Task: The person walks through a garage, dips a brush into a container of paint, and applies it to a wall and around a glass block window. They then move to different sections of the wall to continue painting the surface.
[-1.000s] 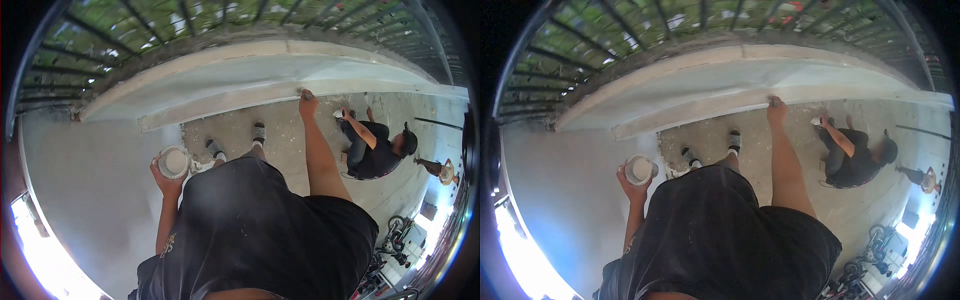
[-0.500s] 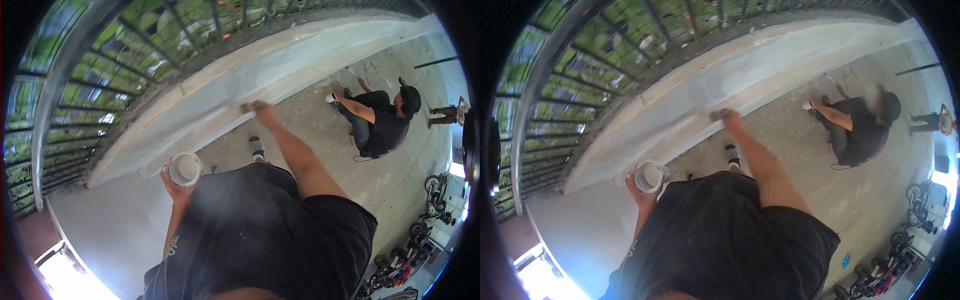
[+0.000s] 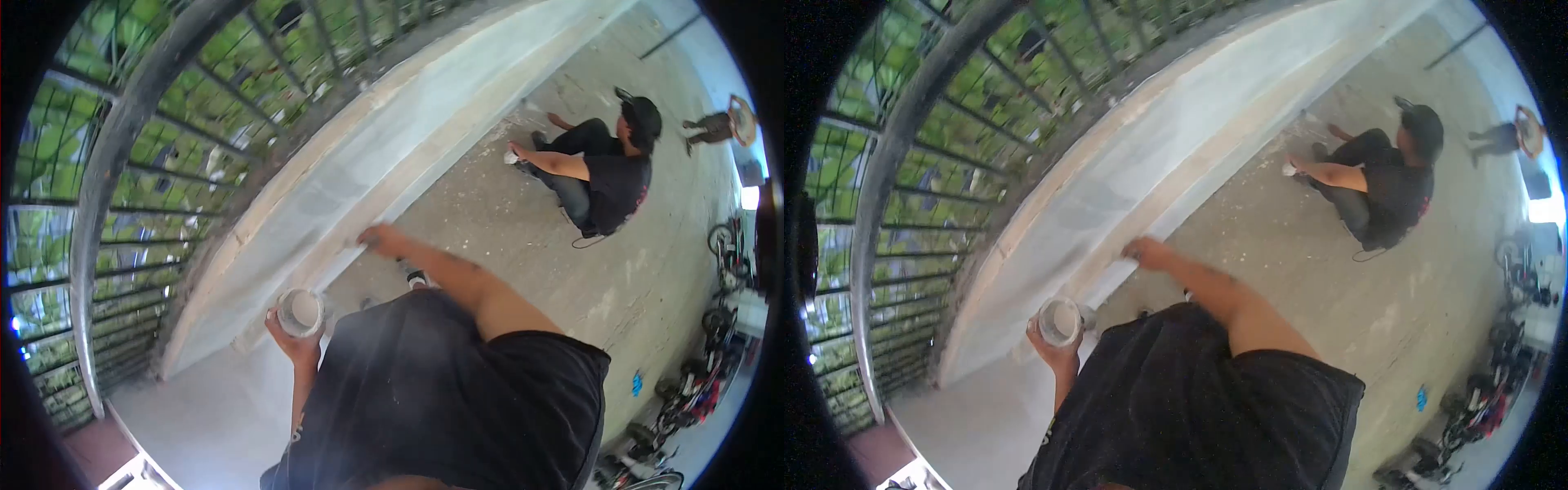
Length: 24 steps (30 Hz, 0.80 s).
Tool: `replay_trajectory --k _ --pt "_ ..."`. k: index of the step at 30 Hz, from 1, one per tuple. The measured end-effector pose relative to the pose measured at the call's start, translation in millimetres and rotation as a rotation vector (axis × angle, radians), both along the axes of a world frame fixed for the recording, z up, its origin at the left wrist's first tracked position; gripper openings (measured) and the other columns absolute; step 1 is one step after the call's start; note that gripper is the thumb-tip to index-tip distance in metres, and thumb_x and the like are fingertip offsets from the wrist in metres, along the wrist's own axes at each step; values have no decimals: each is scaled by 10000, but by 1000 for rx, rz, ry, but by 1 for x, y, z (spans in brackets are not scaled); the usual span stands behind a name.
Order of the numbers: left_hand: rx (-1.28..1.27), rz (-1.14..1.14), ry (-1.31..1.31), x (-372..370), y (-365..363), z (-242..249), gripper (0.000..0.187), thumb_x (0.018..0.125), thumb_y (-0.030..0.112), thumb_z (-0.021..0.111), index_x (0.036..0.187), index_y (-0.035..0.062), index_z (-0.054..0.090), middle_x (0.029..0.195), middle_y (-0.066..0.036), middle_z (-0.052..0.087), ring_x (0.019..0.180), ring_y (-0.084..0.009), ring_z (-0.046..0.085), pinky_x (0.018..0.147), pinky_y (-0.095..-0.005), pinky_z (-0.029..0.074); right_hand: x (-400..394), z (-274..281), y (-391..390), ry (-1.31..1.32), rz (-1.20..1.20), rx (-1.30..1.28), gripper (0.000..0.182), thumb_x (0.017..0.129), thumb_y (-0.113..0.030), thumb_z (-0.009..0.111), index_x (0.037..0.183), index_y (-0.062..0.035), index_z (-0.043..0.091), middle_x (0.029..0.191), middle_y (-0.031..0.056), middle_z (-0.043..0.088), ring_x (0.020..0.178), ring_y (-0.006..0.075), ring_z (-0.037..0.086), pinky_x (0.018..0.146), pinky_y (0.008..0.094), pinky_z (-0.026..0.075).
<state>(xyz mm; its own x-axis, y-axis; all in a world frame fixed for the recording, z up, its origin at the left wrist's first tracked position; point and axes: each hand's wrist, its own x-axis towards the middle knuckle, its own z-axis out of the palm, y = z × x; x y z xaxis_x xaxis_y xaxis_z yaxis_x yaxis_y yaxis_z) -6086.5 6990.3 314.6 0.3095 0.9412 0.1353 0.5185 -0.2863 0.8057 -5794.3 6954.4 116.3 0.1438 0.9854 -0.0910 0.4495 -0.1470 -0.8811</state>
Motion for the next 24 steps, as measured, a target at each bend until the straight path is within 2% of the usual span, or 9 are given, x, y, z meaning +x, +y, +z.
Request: replay_trajectory --k 1,5,7,11,12,13,17,22,24 --pt "47 -15 60 4 3 0 921 556 157 924 1315 39 416 1290 -141 451 1224 -302 469 1063 -433 374 -22 -26 -5 59 22 157 268 811 -101 698 1070 -158 730 1075 93 699 1058 309 639 961 428 495" --pt "196 -260 32 3 6 -3 887 552 119 905 1305 32 445 1264 -140 475 1179 -321 497 1062 -446 371 -34 -35 -88 185 -263 -106 269 865 -220 670 1122 -151 705 1131 147 688 1092 360 625 949 462 500" --pt "99 -301 -125 3 3 -15 892 556 35 887 1320 27 425 1269 -149 482 1201 -327 492 1082 -449 363 -19 -48 -149 -1 -634 -499 248 873 -192 634 1099 -134 717 1099 168 696 1061 370 643 935 450 507" --pt "7 -497 -146 -2 5 -36 951 532 -9 890 1338 23 388 1292 -154 485 1224 -325 481 1097 -445 361 -5 -100 -337 -194 -1139 -616 234 882 -218 618 1041 -86 729 1071 199 702 972 393 674 833 479 534" --pt "8 -531 -171 2 3 -39 951 532 -9 890 1338 23 388 1292 -154 485 1224 -325 481 1097 -445 361 -18 -67 -374 -128 -1457 -692 236 870 -252 632 974 -63 729 1030 196 711 972 379 677 829 474 537" --pt "-43 -582 -186 0 -2 -43 945 532 -10 889 1334 25 390 1291 -153 485 1229 -324 479 1096 -443 363 -36 -51 -417 -129 -1545 -662 304 852 -319 645 963 -43 709 982 218 708 970 384 676 809 471 540" --pt "-115 -719 -160 -6 -28 -49 948 519 13 898 1321 36 393 1289 -151 488 1238 -324 480 1090 -431 372 -140 -28 -544 -124 -1546 -948 434 834 -386 654 1068 -21 675 1005 259 688 980 409 664 798 459 541" --pt "-139 -872 -201 1 -78 -55 954 523 117 937 1316 38 413 1273 -155 512 1197 -313 524 1062 -413 404 -302 -38 -608 10 -1881 -942 257 841 -301 624 979 -142 772 1043 157 724 1033 336 676 883 428 536" --pt "-111 -1039 -67 13 -110 -39 939 537 142 943 1313 38 424 1254 -162 536 1171 -320 550 1031 -425 437 -365 -61 -635 99 -1931 -885 225 831 -262 629 963 -165 783 1013 133 737 995 306 695 872 410 544"
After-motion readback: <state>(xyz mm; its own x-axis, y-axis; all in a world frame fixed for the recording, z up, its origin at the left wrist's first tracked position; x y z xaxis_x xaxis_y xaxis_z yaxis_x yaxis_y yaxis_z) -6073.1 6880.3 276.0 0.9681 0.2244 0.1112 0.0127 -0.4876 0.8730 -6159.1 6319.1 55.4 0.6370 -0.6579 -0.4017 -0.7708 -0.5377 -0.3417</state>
